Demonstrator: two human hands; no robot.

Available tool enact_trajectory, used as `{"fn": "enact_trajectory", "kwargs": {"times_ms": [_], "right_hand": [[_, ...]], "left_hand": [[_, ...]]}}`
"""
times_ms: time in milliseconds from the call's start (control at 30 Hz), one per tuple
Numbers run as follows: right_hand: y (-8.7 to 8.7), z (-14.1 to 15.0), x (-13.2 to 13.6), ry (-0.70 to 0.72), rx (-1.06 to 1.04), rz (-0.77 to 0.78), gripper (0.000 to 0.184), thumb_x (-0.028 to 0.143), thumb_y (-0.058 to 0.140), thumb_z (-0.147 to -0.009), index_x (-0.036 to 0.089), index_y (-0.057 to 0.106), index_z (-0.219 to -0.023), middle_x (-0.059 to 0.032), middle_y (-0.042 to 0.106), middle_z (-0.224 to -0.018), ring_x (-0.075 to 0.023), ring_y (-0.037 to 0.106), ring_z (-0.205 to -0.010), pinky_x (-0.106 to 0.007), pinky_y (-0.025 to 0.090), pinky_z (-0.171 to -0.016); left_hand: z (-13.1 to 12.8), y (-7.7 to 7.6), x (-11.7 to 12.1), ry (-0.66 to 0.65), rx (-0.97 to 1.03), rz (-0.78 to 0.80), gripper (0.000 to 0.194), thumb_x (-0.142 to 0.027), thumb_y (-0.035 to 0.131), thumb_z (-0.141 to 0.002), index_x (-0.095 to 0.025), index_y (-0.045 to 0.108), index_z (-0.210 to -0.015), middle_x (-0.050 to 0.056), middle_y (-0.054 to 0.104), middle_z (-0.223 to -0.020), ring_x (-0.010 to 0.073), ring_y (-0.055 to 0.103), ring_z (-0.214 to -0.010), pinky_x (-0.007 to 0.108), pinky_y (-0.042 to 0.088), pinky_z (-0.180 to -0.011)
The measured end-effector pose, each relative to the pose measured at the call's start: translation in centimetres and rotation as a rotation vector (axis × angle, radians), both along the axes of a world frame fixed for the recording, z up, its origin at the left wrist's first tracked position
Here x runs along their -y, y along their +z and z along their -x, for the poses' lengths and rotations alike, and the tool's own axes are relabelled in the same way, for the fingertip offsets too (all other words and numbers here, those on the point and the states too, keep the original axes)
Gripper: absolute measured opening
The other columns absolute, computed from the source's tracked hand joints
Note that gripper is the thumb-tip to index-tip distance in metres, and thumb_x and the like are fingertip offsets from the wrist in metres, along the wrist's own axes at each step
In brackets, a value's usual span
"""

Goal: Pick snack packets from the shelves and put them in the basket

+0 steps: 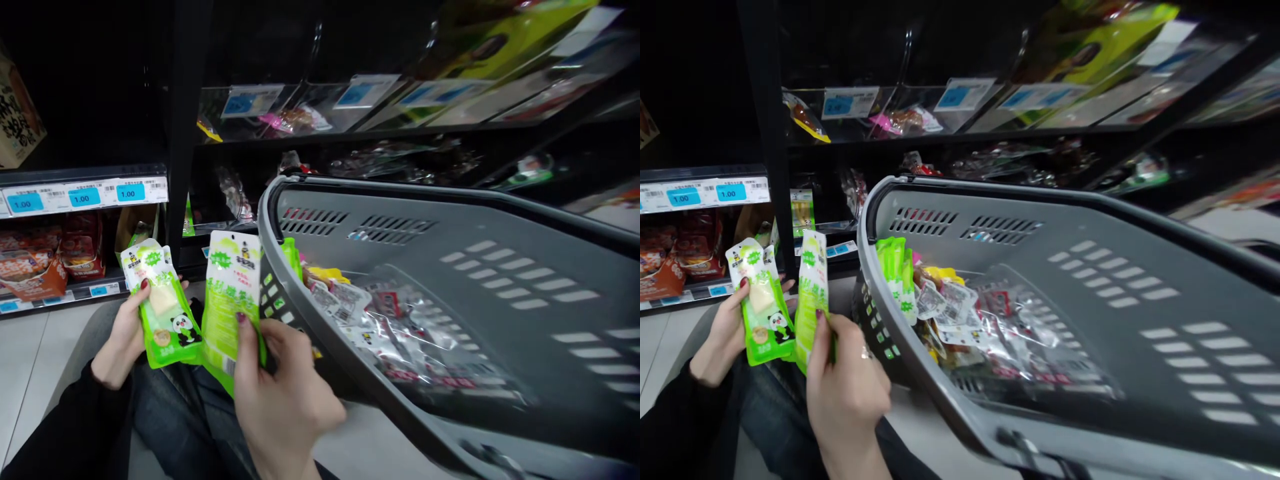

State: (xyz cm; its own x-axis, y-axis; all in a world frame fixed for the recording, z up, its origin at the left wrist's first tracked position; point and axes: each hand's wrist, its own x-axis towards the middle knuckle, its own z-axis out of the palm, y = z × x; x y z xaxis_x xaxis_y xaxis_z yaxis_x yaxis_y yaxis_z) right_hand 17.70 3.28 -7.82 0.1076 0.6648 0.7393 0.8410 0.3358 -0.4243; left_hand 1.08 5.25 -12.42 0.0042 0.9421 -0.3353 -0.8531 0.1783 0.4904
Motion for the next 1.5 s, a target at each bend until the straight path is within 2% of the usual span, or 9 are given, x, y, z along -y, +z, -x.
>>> {"fn": "enact_trajectory", "kwargs": {"times_ms": [167, 233, 433, 567, 733, 967, 1200, 1367, 1500], "right_hand": [[0.8, -0.5, 0.5, 0.162, -0.091, 0.005, 0.012, 0.015, 0.058, -0.081, 0.025, 0.056, -0.087, -0.0012, 0.067, -0.07, -0.0171, 0.064, -0.059, -0.026, 0.042, -0.051], [0.5, -0.2, 0.3, 0.209, -0.093, 0.025, 0.011, 0.015, 0.056, -0.082, 0.024, 0.054, -0.086, 0.0003, 0.066, -0.066, -0.015, 0.062, -0.054, -0.025, 0.042, -0.049], [-1.5, 1.6, -1.1, 0.492, -0.416, 0.431, 0.012, 0.024, 0.049, -0.085, 0.022, 0.044, -0.075, 0.0035, 0.056, -0.061, -0.0115, 0.055, -0.05, -0.022, 0.041, -0.049], [-2.6, 1.8, -2.3, 0.614, -0.538, 0.594, 0.012, 0.025, 0.048, -0.085, 0.022, 0.044, -0.074, 0.0036, 0.056, -0.062, -0.0123, 0.055, -0.055, -0.021, 0.04, -0.05], [-3.9, 1.6, -3.4, 0.689, -0.469, 0.758, 0.018, 0.025, 0.038, -0.088, 0.02, 0.053, -0.079, -0.0003, 0.062, -0.07, -0.016, 0.058, -0.062, -0.025, 0.041, -0.056], [-3.8, 1.3, -3.7, 0.446, -0.314, 0.513, 0.017, 0.032, 0.051, -0.08, 0.018, 0.058, -0.085, -0.0033, 0.058, -0.075, -0.0178, 0.054, -0.066, -0.028, 0.041, -0.062], [-4.3, 1.5, -3.8, 0.569, -0.424, 0.753, 0.012, 0.03, 0.055, -0.077, 0.019, 0.054, -0.074, 0.0021, 0.054, -0.062, -0.0146, 0.051, -0.057, -0.024, 0.038, -0.054], [-4.1, 0.9, -4.0, 0.563, -0.619, 0.677, 0.014, 0.031, 0.046, -0.084, 0.02, 0.053, -0.079, -0.0013, 0.059, -0.072, -0.0166, 0.054, -0.067, -0.026, 0.04, -0.059], [-3.2, -0.1, -4.0, 0.59, -0.77, 0.597, 0.012, 0.033, 0.047, -0.084, 0.022, 0.052, -0.081, 0.0009, 0.055, -0.072, -0.0146, 0.051, -0.066, -0.024, 0.039, -0.059]], "left_hand": [[0.7, -0.2, 0.3, -0.049, 0.042, -0.156, 0.043, -0.044, 0.051, -0.08, -0.016, 0.062, -0.11, 0.013, 0.064, -0.114, 0.0347, 0.048, -0.117, 0.055, 0.034, -0.098], [0.5, -0.4, 0.5, -0.05, 0.064, -0.196, 0.041, -0.048, 0.054, -0.077, -0.018, 0.064, -0.104, 0.012, 0.064, -0.114, 0.034, 0.043, -0.122, 0.054, 0.032, -0.099], [-0.9, -0.7, 0.6, -0.059, 0.043, 0.007, 0.036, -0.038, 0.077, -0.056, -0.016, 0.067, -0.083, 0.011, 0.07, -0.101, 0.0356, 0.049, -0.116, 0.048, 0.04, -0.097], [-1.2, -1.0, 0.4, -0.005, 0.015, 0.079, 0.038, -0.03, 0.076, -0.059, -0.013, 0.062, -0.09, 0.013, 0.07, -0.098, 0.0341, 0.056, -0.108, 0.045, 0.045, -0.093], [-1.2, -1.4, 0.0, 0.042, -0.082, 0.114, 0.025, -0.021, 0.068, -0.07, -0.01, 0.06, -0.092, 0.012, 0.072, -0.085, 0.0293, 0.066, -0.091, 0.041, 0.05, -0.085], [-1.7, -1.2, 0.0, 0.111, -0.311, 0.068, 0.023, -0.021, 0.069, -0.07, -0.011, 0.064, -0.09, 0.01, 0.073, -0.079, 0.0243, 0.069, -0.069, 0.033, 0.055, -0.065], [-2.3, -1.1, 0.2, 0.083, -0.479, 0.01, 0.028, -0.028, 0.073, -0.066, -0.01, 0.067, -0.087, 0.011, 0.073, -0.083, 0.0225, 0.069, -0.069, 0.028, 0.054, -0.063], [-2.1, -1.6, -0.1, 0.07, -0.436, 0.098, 0.037, -0.042, 0.063, -0.074, -0.008, 0.067, -0.088, 0.015, 0.073, -0.081, 0.0252, 0.069, -0.074, 0.033, 0.054, -0.07], [-1.5, -1.7, -0.4, 0.128, -0.392, 0.136, 0.032, -0.038, 0.058, -0.079, -0.009, 0.065, -0.091, 0.013, 0.073, -0.08, 0.0236, 0.069, -0.075, 0.032, 0.054, -0.072]]}}
